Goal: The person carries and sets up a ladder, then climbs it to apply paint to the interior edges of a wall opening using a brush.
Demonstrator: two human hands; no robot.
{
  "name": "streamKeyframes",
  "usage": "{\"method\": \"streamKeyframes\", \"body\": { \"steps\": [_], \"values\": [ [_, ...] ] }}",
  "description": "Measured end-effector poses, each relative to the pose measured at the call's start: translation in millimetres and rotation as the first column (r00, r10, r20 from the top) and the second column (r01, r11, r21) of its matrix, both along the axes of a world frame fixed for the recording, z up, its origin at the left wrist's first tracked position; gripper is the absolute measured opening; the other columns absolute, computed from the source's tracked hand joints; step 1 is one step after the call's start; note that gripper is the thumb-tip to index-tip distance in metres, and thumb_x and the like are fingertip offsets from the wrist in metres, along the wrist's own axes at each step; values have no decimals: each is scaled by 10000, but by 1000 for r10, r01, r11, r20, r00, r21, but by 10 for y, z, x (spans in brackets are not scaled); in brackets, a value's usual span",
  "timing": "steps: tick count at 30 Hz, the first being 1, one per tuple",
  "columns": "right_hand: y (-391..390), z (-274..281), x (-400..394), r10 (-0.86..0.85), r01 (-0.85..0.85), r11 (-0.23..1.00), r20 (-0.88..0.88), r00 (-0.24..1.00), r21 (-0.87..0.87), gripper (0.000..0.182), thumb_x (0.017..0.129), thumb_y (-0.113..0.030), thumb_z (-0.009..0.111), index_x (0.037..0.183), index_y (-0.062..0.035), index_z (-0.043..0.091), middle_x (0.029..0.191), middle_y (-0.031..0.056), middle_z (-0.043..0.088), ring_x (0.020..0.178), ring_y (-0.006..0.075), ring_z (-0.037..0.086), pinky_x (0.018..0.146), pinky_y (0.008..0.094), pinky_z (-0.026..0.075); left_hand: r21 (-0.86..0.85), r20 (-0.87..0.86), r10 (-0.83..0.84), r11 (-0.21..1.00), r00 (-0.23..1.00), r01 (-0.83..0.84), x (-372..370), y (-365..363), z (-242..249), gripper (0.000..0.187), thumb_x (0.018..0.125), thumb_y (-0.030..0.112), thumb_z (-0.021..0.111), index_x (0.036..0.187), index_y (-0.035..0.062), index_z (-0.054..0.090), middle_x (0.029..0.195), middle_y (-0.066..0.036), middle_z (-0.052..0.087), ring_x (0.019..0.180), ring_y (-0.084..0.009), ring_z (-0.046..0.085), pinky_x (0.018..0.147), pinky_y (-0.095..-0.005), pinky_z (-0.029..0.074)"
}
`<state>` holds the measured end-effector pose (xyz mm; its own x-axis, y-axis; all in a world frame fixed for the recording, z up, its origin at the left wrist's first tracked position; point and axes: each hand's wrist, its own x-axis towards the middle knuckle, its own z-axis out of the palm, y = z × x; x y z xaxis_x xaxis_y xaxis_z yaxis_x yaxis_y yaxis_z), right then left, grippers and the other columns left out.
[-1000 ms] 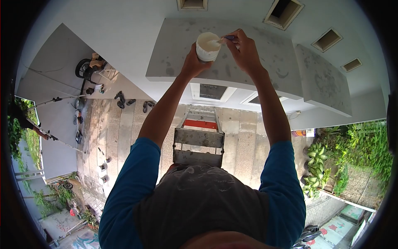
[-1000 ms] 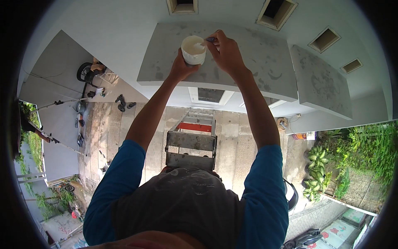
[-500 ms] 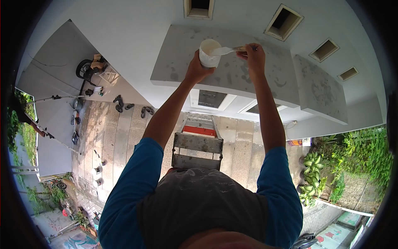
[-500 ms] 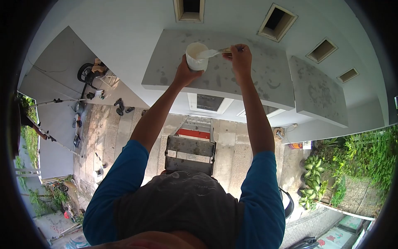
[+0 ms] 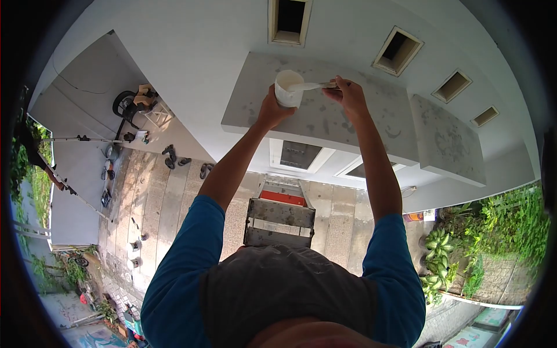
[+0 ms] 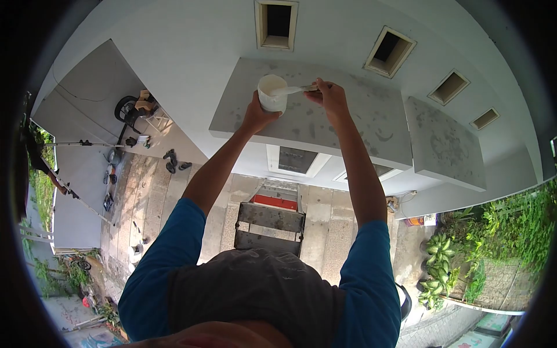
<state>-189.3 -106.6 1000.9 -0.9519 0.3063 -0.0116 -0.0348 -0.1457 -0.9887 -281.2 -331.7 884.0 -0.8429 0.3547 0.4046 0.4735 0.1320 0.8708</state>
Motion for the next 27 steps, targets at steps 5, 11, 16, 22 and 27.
{"method": "streamKeyframes", "body": {
  "steps": [5,11,16,22,27],
  "values": [
    [-86,-67,-173,-1,-18,965,-74,997,-263,368,1073,-221,493,1116,141,546,1102,270,625,1028,356,688,968,408,599,-57,16,-9,998,1000,10,-155,-237,58,989,642,240,903,1434,38,345,1275,-208,624,1182,-356,631,995,-450,520],
    [-294,-136,-421,11,-40,932,-83,996,-359,333,1066,-189,505,1101,140,540,1088,267,623,998,360,696,940,407,612,-133,11,39,990,999,-37,-311,-462,123,941,657,271,907,1396,24,380,1287,-210,625,1196,-340,632,1012,-437,515],
    [-424,-225,-568,2,-42,959,-140,990,-282,324,1041,-191,564,1104,127,552,1066,229,637,953,318,712,897,381,626,-138,5,41,990,999,-40,-418,-541,103,942,658,269,905,1397,17,377,1284,-217,626,1190,-344,636,1004,-438,520],
    [-544,-394,-639,-22,-12,974,-147,989,-225,345,1000,-204,646,1117,114,578,1045,205,654,939,293,706,887,376,620,-115,-7,54,992,999,-54,-431,-522,59,972,679,285,886,1443,43,337,1287,-221,626,1185,-369,633,989,-450,521],
    [-549,-438,-650,75,-72,960,0,997,-271,294,1006,-197,612,1087,86,609,995,187,671,880,277,700,832,378,616,-110,-10,66,992,998,-66,-400,-532,77,964,678,287,886,1440,41,350,1280,-214,632,1177,-364,637,984,-447,523]
  ]
}}
